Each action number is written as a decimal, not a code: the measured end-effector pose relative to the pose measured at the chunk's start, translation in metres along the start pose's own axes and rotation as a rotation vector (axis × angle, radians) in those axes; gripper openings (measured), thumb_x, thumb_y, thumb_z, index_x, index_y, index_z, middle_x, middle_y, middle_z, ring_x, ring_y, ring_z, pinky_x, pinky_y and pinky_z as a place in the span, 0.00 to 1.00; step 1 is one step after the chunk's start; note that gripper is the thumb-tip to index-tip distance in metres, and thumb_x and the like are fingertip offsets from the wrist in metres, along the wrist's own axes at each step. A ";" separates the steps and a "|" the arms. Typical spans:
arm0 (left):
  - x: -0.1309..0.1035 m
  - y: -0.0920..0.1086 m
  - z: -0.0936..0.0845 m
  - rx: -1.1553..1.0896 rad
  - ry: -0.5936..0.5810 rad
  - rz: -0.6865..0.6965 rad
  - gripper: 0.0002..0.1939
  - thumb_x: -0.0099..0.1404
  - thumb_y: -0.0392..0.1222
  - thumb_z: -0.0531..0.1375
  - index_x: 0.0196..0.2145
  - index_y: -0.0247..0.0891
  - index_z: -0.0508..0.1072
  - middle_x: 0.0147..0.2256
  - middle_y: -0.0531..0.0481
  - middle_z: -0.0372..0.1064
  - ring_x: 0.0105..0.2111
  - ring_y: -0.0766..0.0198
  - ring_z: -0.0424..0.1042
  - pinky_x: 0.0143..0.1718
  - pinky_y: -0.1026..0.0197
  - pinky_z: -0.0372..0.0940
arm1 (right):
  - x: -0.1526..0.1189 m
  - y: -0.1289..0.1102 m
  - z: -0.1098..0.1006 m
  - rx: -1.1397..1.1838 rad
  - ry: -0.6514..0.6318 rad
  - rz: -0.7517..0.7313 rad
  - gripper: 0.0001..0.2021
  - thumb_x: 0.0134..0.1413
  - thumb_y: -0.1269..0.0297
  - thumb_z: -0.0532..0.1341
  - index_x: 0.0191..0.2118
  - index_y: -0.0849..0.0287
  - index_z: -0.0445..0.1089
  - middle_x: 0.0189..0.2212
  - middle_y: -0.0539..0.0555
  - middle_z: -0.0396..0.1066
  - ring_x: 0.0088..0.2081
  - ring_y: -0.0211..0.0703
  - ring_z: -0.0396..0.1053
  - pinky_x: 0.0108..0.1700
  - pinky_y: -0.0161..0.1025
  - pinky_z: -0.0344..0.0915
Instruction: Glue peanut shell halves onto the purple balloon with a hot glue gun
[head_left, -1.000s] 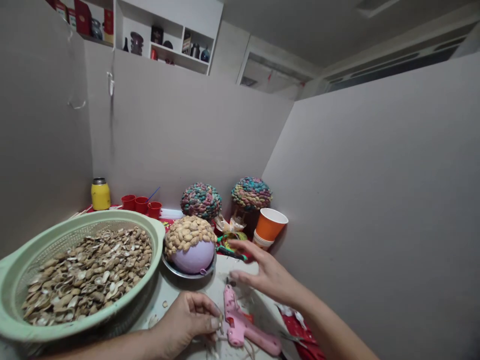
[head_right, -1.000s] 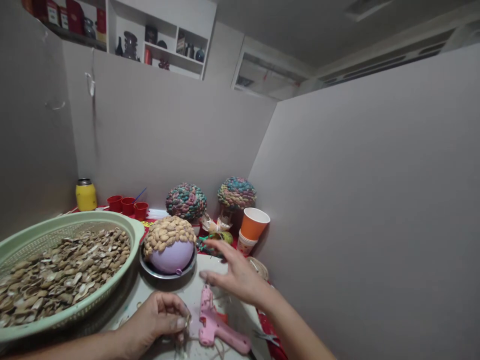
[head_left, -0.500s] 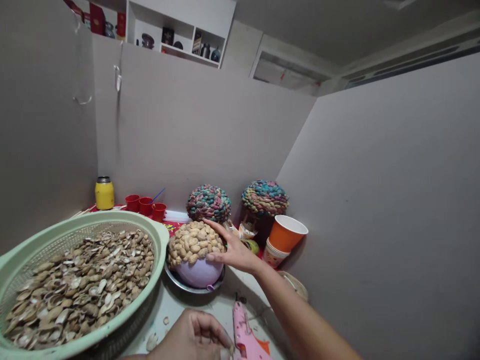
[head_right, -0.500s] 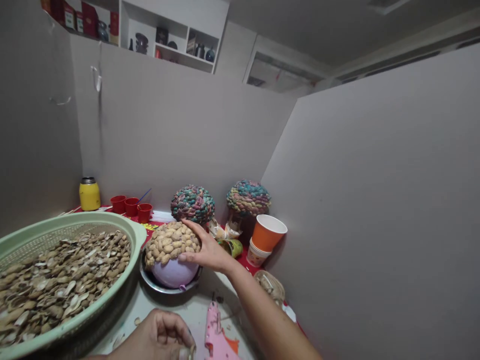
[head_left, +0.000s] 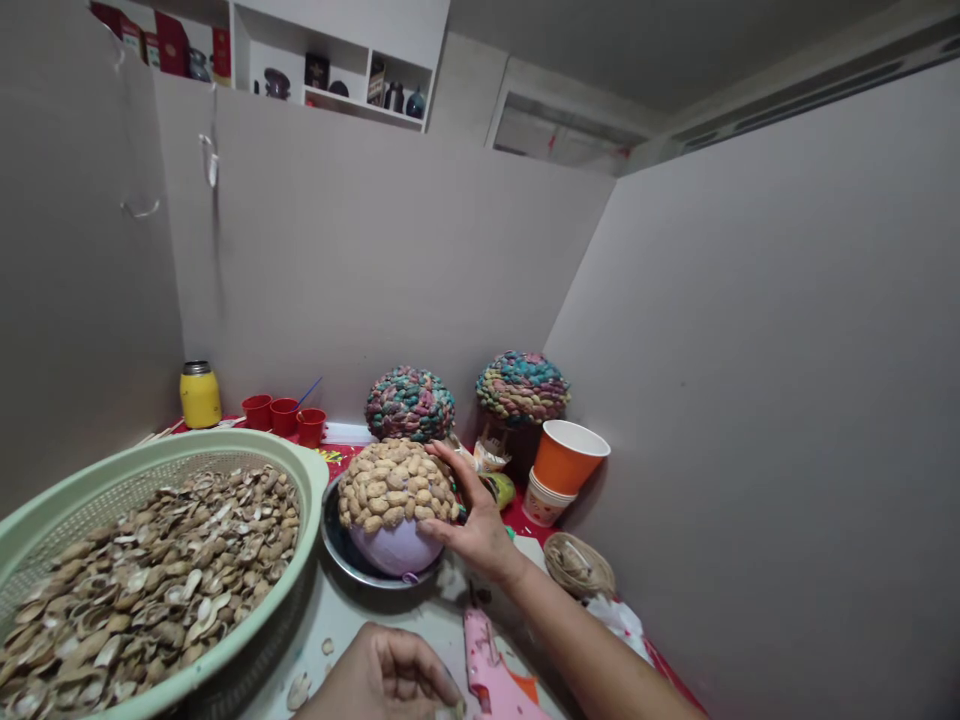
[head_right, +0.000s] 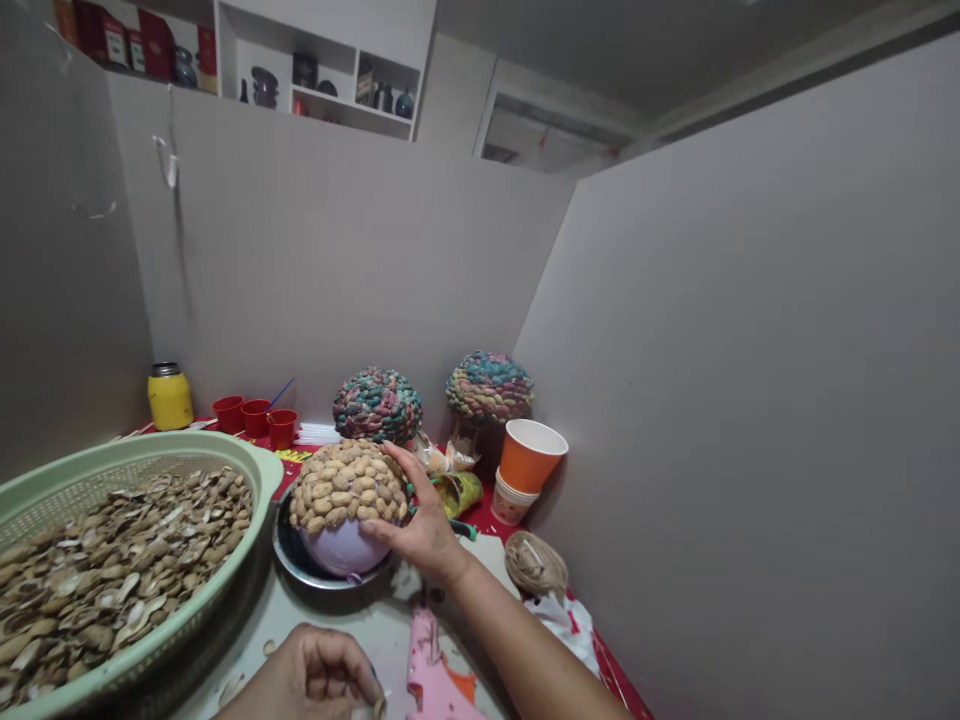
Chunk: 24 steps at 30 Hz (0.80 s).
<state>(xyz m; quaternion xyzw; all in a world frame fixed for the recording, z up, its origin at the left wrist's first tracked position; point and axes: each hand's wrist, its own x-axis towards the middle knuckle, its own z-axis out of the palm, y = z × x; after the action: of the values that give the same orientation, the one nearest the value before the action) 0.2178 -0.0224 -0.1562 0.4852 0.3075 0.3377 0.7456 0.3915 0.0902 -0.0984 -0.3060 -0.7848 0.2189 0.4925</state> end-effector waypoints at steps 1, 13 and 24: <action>0.000 0.000 0.000 0.001 0.003 -0.002 0.24 0.40 0.57 0.75 0.27 0.34 0.80 0.22 0.53 0.69 0.21 0.73 0.60 0.30 0.66 0.57 | -0.002 0.001 0.000 -0.003 0.019 -0.010 0.45 0.47 0.37 0.66 0.65 0.53 0.53 0.62 0.63 0.58 0.63 0.60 0.57 0.65 0.58 0.51; -0.006 0.012 0.005 0.001 0.053 0.014 0.28 0.38 0.59 0.75 0.28 0.32 0.77 0.21 0.51 0.70 0.21 0.71 0.65 0.27 0.66 0.57 | -0.006 -0.009 -0.003 -0.152 0.124 -0.204 0.40 0.49 0.47 0.68 0.64 0.52 0.54 0.62 0.61 0.59 0.64 0.60 0.54 0.66 0.59 0.50; -0.039 0.108 0.021 0.727 0.593 0.592 0.05 0.56 0.42 0.67 0.31 0.41 0.81 0.31 0.49 0.80 0.31 0.59 0.76 0.35 0.61 0.70 | -0.004 -0.029 -0.002 -0.405 0.085 -0.343 0.43 0.50 0.52 0.68 0.68 0.49 0.47 0.61 0.60 0.58 0.64 0.60 0.53 0.64 0.60 0.52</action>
<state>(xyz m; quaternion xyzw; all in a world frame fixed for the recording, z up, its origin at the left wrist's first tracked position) 0.1891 -0.0321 -0.0432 0.6610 0.4515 0.5273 0.2848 0.3872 0.0670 -0.0811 -0.2699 -0.8316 -0.0424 0.4835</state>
